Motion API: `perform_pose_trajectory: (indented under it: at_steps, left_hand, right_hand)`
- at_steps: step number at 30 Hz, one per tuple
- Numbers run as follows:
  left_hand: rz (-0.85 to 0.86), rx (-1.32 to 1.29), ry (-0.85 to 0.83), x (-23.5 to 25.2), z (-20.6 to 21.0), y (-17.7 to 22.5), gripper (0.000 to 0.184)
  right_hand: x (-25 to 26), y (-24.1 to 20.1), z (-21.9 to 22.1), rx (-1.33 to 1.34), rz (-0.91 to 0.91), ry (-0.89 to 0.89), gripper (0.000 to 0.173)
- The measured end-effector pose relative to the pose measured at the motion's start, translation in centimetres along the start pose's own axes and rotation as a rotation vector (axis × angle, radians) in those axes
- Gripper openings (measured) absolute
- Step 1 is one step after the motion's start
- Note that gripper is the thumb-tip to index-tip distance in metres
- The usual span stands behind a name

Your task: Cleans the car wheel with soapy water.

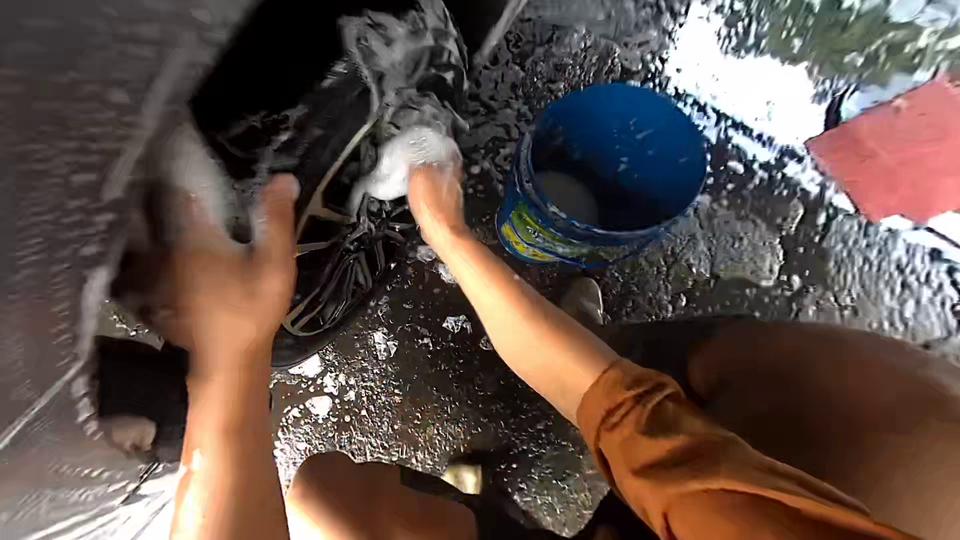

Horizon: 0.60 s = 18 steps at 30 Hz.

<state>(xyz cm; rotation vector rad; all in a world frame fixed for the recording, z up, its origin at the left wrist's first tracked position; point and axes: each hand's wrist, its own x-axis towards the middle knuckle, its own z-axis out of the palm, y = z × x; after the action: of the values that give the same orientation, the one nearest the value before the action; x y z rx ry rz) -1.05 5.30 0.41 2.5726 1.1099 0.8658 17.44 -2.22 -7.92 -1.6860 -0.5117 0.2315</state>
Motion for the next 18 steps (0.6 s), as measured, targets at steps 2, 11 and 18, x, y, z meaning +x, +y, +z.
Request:
perform_pose_trajectory:
  at_steps: [2, 11, 18]
  left_hand:
    - [0.021, 0.053, -0.047, -0.2, 0.0, -1.4, 0.074]
    - [0.183, 0.051, 0.100, 0.1, 0.0, -0.5, 0.079]
    - [0.129, 0.153, 0.121, 0.7, 0.3, -0.6, 0.082]
  right_hand:
    - [-1.3, 2.5, 0.7, -0.085, -0.059, -0.096, 0.051]
    - [-0.8, 1.8, 1.0, 0.346, -0.015, 0.087, 0.035]
    - [-1.6, 4.3, 6.4, 0.044, -0.006, 0.136, 0.024]
